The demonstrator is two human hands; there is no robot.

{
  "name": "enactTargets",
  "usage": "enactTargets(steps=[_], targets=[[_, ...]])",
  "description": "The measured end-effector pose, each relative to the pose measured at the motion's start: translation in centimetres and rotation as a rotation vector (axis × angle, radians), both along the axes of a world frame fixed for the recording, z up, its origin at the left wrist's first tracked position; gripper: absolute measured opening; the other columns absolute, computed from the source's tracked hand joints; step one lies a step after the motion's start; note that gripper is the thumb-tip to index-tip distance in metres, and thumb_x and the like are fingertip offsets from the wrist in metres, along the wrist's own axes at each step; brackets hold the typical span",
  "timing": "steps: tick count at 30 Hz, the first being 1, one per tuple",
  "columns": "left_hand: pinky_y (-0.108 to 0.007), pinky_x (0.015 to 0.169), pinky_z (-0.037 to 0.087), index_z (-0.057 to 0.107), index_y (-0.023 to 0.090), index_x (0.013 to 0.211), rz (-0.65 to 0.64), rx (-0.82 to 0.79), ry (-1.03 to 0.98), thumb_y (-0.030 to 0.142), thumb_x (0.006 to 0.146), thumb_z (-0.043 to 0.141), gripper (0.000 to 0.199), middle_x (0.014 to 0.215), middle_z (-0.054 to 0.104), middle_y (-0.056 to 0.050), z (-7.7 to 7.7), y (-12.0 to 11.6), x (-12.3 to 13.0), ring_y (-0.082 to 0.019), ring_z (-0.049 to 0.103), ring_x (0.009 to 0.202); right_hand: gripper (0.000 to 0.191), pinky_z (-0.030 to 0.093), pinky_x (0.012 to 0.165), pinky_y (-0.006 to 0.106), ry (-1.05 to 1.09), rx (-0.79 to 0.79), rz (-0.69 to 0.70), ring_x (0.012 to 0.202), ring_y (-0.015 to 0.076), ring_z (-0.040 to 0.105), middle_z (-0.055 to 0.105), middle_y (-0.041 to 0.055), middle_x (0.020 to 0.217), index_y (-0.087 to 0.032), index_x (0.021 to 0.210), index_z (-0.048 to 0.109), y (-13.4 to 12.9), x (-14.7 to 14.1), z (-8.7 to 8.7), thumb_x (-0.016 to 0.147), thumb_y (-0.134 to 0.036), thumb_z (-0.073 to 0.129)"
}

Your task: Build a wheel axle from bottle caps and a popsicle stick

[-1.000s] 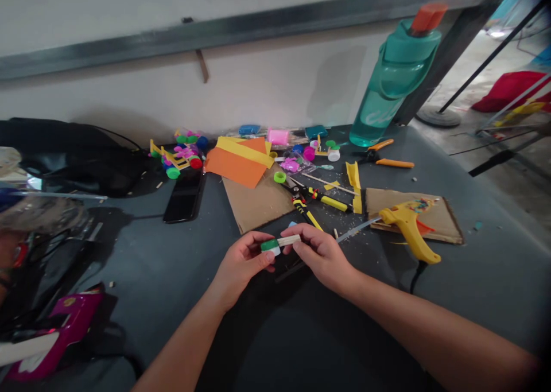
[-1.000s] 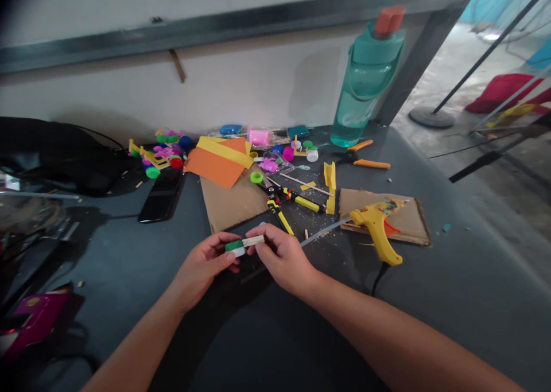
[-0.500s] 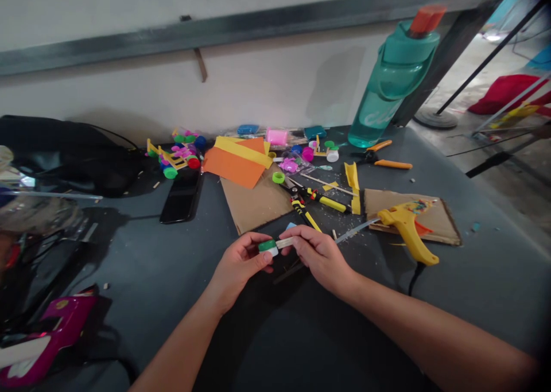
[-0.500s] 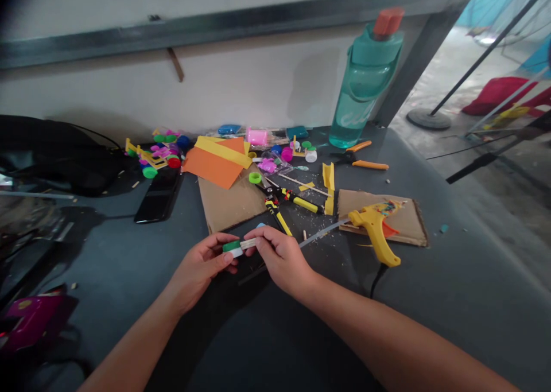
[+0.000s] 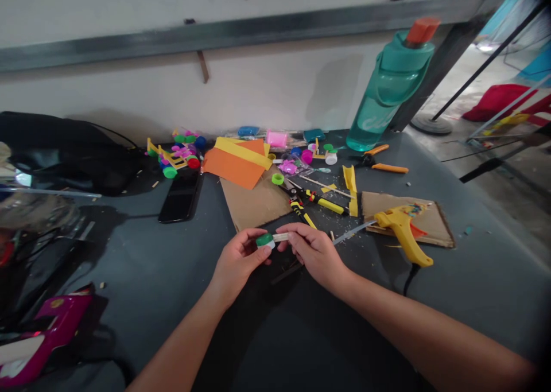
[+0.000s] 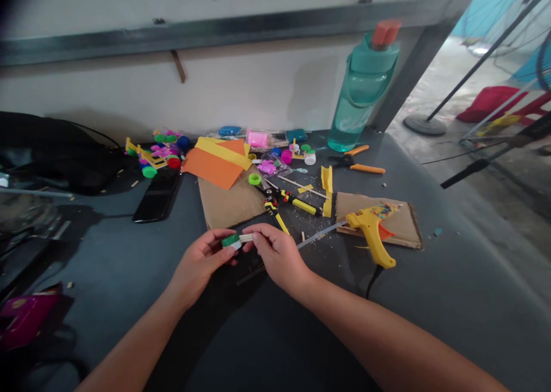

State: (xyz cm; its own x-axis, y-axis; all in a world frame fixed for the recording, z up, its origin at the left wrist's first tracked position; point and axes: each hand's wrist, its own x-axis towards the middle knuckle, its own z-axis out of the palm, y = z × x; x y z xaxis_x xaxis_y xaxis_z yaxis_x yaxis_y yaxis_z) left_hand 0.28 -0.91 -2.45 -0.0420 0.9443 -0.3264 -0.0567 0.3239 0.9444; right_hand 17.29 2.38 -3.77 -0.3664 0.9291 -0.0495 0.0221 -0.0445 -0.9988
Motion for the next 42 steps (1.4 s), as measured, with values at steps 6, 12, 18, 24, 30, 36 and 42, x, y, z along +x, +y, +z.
enactTargets(steps=[6, 12, 18, 24, 30, 36, 42], targets=[[-0.03, 0.071, 0.055, 0.059, 0.015, 0.103, -0.015, 0.026, -0.023, 0.03, 0.072, 0.073, 0.037, 0.092, 0.067, -0.005, 0.0, 0.4, 0.1, -0.019, 0.062, 0.087, 0.025, 0.038, 0.045, 0.021, 0.026, -0.043, -0.037, 0.057, 0.0109, 0.051, 0.065, 0.0027, 0.071, -0.017, 0.1, 0.064, 0.4, -0.4, 0.5, 0.088, -0.031, 0.046], [-0.029, 0.069, 0.055, 0.059, 0.015, 0.103, -0.007, 0.027, -0.076, 0.031, 0.071, 0.074, 0.039, 0.092, 0.067, -0.006, -0.2, 0.5, 0.0, -0.019, 0.062, 0.088, 0.029, 0.037, 0.038, 0.019, 0.062, -0.107, -0.021, 0.053, 0.0101, 0.053, 0.064, 0.0032, 0.075, -0.016, 0.102, 0.062, 0.6, -0.6, 0.9, 0.085, -0.035, 0.049], [-0.027, 0.068, 0.055, 0.061, 0.015, 0.102, -0.004, 0.027, -0.075, 0.031, 0.07, 0.075, 0.038, 0.09, 0.066, -0.004, -0.5, 0.4, -0.2, -0.015, 0.061, 0.081, 0.031, 0.039, 0.039, 0.019, 0.003, -0.058, -0.002, 0.043, 0.0073, 0.048, 0.054, -0.0034, 0.059, -0.016, 0.103, 0.063, 0.8, -0.3, 0.9, 0.089, -0.037, 0.045], [-0.025, 0.068, 0.055, 0.06, 0.015, 0.103, 0.009, 0.01, -0.084, 0.031, 0.071, 0.075, 0.039, 0.09, 0.066, -0.004, -0.4, 0.4, -0.2, -0.015, 0.061, 0.083, 0.027, 0.051, 0.048, 0.024, 0.062, -0.101, -0.01, 0.049, 0.0097, 0.058, 0.061, -0.0022, 0.064, -0.017, 0.103, 0.064, 0.9, -0.3, 1.0, 0.084, -0.032, 0.053], [-0.025, 0.066, 0.055, 0.061, 0.014, 0.101, 0.029, -0.003, -0.095, 0.03, 0.07, 0.076, 0.039, 0.084, 0.066, -0.003, -0.3, 0.4, -0.2, -0.014, 0.061, 0.078, 0.022, 0.056, 0.051, 0.026, 0.138, -0.103, -0.072, 0.058, 0.0135, 0.065, 0.065, -0.0002, 0.064, -0.016, 0.091, 0.064, 1.3, -0.3, 0.9, 0.075, -0.031, 0.064], [-0.025, 0.065, 0.055, 0.063, 0.012, 0.102, 0.058, -0.017, -0.131, 0.03, 0.066, 0.079, 0.043, 0.084, 0.068, -0.005, -0.4, 0.8, 0.0, -0.014, 0.062, 0.075, 0.018, 0.056, 0.049, 0.024, 0.064, -0.028, -0.113, 0.053, 0.0126, 0.064, 0.065, -0.0008, 0.059, -0.016, 0.086, 0.068, 1.7, 0.0, 0.6, 0.074, -0.029, 0.065], [-0.027, 0.067, 0.056, 0.064, 0.01, 0.105, 0.065, -0.014, -0.173, 0.029, 0.066, 0.079, 0.046, 0.087, 0.069, -0.007, -0.5, 1.1, 0.1, -0.014, 0.064, 0.074, 0.018, 0.056, 0.05, 0.025, 0.065, 0.012, -0.125, 0.054, 0.0127, 0.064, 0.065, -0.001, 0.06, -0.017, 0.087, 0.069, 2.0, -0.1, 0.5, 0.074, -0.029, 0.065]])
